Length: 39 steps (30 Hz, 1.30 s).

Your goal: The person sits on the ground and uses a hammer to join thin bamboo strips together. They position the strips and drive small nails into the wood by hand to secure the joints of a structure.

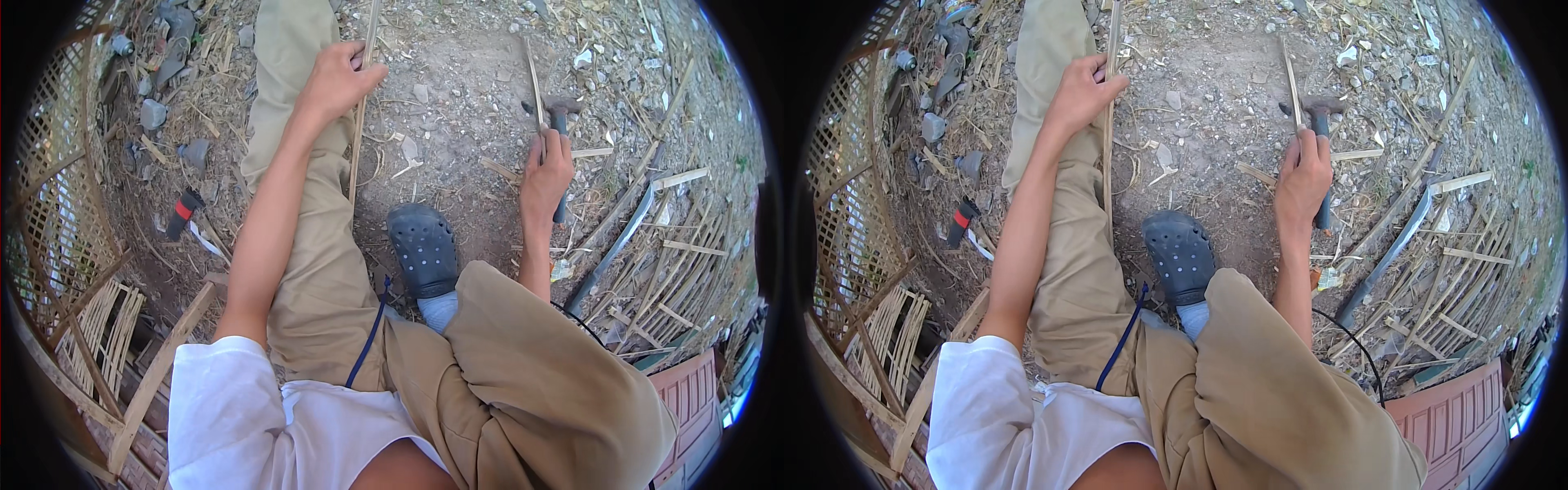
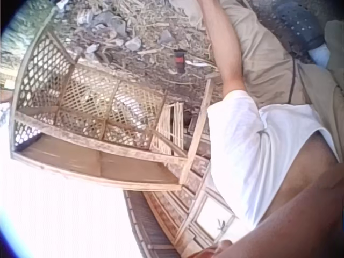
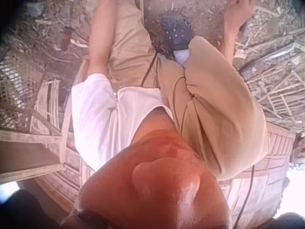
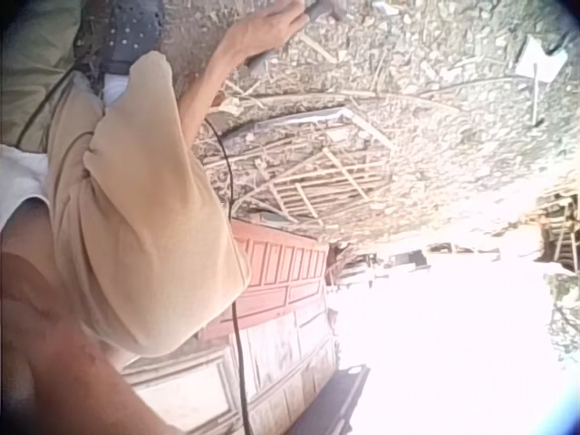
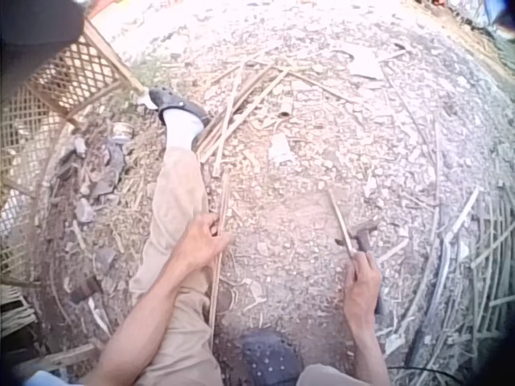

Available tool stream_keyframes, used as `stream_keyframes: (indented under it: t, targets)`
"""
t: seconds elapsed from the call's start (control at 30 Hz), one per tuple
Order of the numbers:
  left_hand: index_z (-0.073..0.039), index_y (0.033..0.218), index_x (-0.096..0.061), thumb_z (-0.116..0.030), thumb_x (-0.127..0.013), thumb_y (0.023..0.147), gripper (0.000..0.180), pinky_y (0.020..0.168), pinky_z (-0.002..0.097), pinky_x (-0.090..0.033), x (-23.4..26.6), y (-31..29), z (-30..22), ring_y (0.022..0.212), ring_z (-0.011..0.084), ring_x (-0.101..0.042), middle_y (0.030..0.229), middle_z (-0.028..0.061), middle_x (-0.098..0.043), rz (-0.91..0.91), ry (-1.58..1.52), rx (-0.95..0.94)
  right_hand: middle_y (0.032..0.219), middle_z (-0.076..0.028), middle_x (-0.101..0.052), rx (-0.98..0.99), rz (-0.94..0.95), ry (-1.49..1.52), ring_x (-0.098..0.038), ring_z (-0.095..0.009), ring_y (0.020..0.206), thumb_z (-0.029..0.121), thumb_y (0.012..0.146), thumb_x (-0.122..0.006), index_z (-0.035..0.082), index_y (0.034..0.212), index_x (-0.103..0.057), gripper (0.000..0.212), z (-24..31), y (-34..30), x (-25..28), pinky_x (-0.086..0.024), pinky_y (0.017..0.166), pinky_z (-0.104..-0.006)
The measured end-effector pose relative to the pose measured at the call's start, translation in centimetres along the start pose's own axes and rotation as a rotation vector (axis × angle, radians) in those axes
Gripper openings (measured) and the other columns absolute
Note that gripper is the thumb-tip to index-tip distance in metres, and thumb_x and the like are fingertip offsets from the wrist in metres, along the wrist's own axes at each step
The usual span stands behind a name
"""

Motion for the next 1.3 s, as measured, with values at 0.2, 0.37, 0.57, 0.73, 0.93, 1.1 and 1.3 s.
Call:
stream_keyframes:
  t: [0.2,0.37,0.57,0.73,0.93,1.1,1.3]
  targets:
    - [0.006,0.089,-0.067,-0.03,-0.074,0.084,0.037,0.063,0.0365,-0.046,-1.6,1.7,-1.1,0.066,0.0149,-0.052,0.069,0.0068,-0.057,0.065,-0.013,-0.036,0.097,-0.018,-0.061,0.112,0.18,0.153,-0.065,-0.04,0.088,0.002,0.101,-0.062,0.0,0.116,-0.066,0.016,3.9,-3.2,-2.6,-0.051,0.073,-0.048]
    - [0.005,0.089,-0.067,-0.033,-0.074,0.083,0.039,0.065,0.0386,-0.048,-2.6,2.1,-1.3,0.067,0.0179,-0.055,0.068,0.0098,-0.058,0.065,-0.001,-0.051,0.098,-0.019,-0.061,0.034,0.122,0.116,-0.065,-0.042,0.088,0.001,0.1,-0.062,0.0,0.115,-0.066,0.015,2.1,-2.8,-2.3,-0.051,0.075,-0.049]
    - [0.005,0.089,-0.068,-0.034,-0.073,0.083,0.04,0.066,0.0417,-0.048,-4.0,2.5,-1.5,0.065,0.0223,-0.057,0.068,0.0131,-0.061,0.095,-0.019,-0.071,0.097,-0.019,-0.06,-0.016,-0.051,0.019,-0.062,-0.041,0.085,0.0,0.1,-0.061,-0.001,0.114,-0.065,0.014,0.1,-1.5,0.1,-0.048,0.074,-0.0487]
    - [0.005,0.092,-0.07,-0.036,-0.073,0.083,0.042,0.073,0.0438,-0.053,-4.8,2.5,-2.2,0.072,0.0277,-0.066,0.076,0.0186,-0.068,0.14,0.016,-0.042,0.098,-0.019,-0.061,0.084,0.093,0.144,-0.064,-0.042,0.084,0.001,0.1,-0.062,0.0,0.117,-0.066,0.017,3.4,-3.3,-2.3,-0.05,0.072,-0.0485]
    - [0.006,0.088,-0.067,-0.037,-0.074,0.082,0.043,0.079,0.0438,-0.054,-5.1,2.8,-2.2,0.078,0.0302,-0.068,0.081,0.0208,-0.069,0.176,0.049,-0.002,0.098,-0.019,-0.062,0.089,0.07,0.131,-0.065,-0.042,0.085,0.002,0.101,-0.061,0.001,0.116,-0.068,0.017,2.6,-1.4,-3.6,-0.051,0.073,-0.049]
    - [0.005,0.088,-0.068,-0.035,-0.073,0.082,0.041,0.078,0.0443,-0.053,-5.3,2.6,-1.8,0.076,0.0304,-0.067,0.079,0.0206,-0.068,0.147,0.06,0.001,0.098,-0.02,-0.063,0.004,-0.042,0.035,-0.064,-0.043,0.084,0.001,0.101,-0.061,0.001,0.114,-0.068,0.015,-0.3,0.5,-1.2,-0.05,0.073,-0.0501]
    - [0.004,0.089,-0.068,-0.035,-0.073,0.081,0.04,0.075,0.0442,-0.052,-5.5,2.6,-2.0,0.072,0.0297,-0.063,0.076,0.0185,-0.066,0.105,0.033,0.077,0.099,-0.019,-0.062,0.031,-0.114,0.063,-0.064,-0.041,0.084,0.0,0.1,-0.061,0.0,0.117,-0.067,0.018,2.1,0.1,-1.9,-0.05,0.072,-0.0491]
Point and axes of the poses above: each hand's wrist, its own y-axis towards the middle knuckle, its own x-axis out of the back of the hand, z = x × y, the point moved 2 cm from there along y, towards the middle knuckle
